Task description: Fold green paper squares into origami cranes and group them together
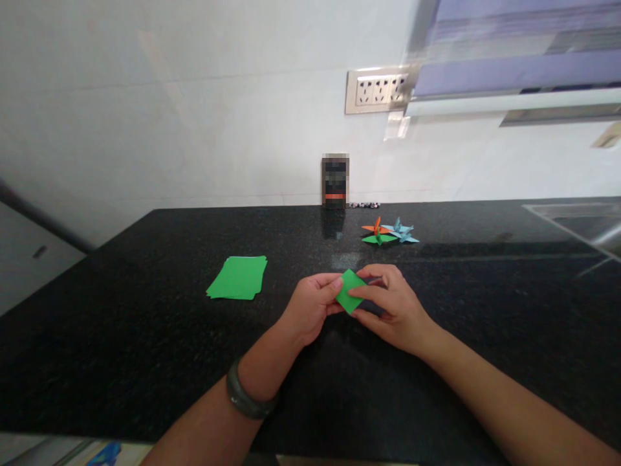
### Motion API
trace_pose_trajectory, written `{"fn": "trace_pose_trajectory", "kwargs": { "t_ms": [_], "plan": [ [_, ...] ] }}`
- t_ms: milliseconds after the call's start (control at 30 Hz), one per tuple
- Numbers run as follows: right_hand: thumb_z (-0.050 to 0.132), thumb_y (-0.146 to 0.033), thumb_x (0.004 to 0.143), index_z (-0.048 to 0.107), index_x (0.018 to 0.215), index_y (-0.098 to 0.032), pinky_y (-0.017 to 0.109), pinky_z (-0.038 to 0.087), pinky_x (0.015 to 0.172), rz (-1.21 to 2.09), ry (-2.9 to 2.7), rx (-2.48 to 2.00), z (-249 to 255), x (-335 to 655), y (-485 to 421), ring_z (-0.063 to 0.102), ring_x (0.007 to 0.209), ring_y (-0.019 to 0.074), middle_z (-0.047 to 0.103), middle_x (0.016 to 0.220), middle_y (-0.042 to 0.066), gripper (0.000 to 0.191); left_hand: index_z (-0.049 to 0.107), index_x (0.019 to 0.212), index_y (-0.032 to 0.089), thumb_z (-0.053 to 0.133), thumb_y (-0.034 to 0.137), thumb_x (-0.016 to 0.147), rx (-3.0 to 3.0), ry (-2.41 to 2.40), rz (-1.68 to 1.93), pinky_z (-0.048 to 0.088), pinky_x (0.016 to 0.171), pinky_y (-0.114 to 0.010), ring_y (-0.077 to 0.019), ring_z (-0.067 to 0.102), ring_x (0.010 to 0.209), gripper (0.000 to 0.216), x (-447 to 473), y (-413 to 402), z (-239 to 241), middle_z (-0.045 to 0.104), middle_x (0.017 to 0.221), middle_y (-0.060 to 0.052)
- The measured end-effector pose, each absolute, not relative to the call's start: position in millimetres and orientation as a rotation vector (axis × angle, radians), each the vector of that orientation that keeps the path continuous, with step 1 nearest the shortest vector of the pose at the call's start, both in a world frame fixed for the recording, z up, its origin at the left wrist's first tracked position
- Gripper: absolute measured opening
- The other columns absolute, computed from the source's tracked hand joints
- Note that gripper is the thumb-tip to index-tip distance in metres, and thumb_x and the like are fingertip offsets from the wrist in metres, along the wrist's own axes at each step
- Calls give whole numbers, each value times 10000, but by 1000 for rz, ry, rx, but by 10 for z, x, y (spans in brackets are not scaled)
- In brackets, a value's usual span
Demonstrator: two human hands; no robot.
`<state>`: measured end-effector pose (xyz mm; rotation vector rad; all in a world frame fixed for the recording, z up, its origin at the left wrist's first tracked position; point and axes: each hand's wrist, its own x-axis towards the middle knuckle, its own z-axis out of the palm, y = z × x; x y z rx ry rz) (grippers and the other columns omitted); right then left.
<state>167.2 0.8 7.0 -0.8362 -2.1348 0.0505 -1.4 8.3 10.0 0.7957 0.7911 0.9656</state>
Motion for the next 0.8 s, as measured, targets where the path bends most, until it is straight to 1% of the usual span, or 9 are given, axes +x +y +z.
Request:
{"fn": "trace_pose_trajectory", "kwargs": {
  "t_ms": [100,200,267,400,500,633,800],
  "plan": [
    [644,-230,735,657,902,-191,376,462,767,-33,-2184,-821,94,1662,-15,501,945,232,532,1030,107,171,658,886,85,678,281,685,812,798,1025,484,621,-263,-126,601,634,281,1,79,98,666,752,-67],
    [620,-193,753,670,850,-188,372,456,756,-79,-2182,-822,105,1652,-27,500,915,222,535,1005,103,108,657,900,92,671,268,694,795,775,1072,482,649,-272,-126,605,644,272,10,77,101,672,767,-69],
    [606,-167,761,671,837,-187,362,458,742,-81,-2149,-853,93,1647,-26,497,906,217,535,988,100,102,658,911,100,666,252,700,768,732,1087,482,691,-282,-135,616,690,261,10,79,102,679,812,-75],
    [577,-150,776,647,837,-176,375,463,779,19,-2005,-947,40,1632,-16,504,947,217,529,996,104,97,657,944,107,655,202,704,753,653,1092,465,785,-299,-153,627,794,257,14,81,98,682,910,-89],
    [558,-152,786,623,801,-177,383,462,807,126,-1907,-1008,17,1609,-13,527,935,204,536,974,93,72,655,963,115,644,182,710,769,637,1079,458,794,-294,-154,633,807,261,27,71,95,686,918,-90],
    [549,-152,784,608,734,-175,353,472,782,167,-1812,-1055,24,1584,-16,550,915,196,552,955,92,81,663,955,136,642,181,713,786,630,1077,457,799,-292,-154,636,827,247,50,56,93,688,938,-82],
    [545,-149,787,610,713,-172,305,485,721,196,-1772,-1082,35,1579,-12,586,824,168,593,882,76,102,665,958,152,677,222,691,817,699,1094,459,814,-306,-150,631,832,276,78,43,72,687,944,-69]
  ]
}}
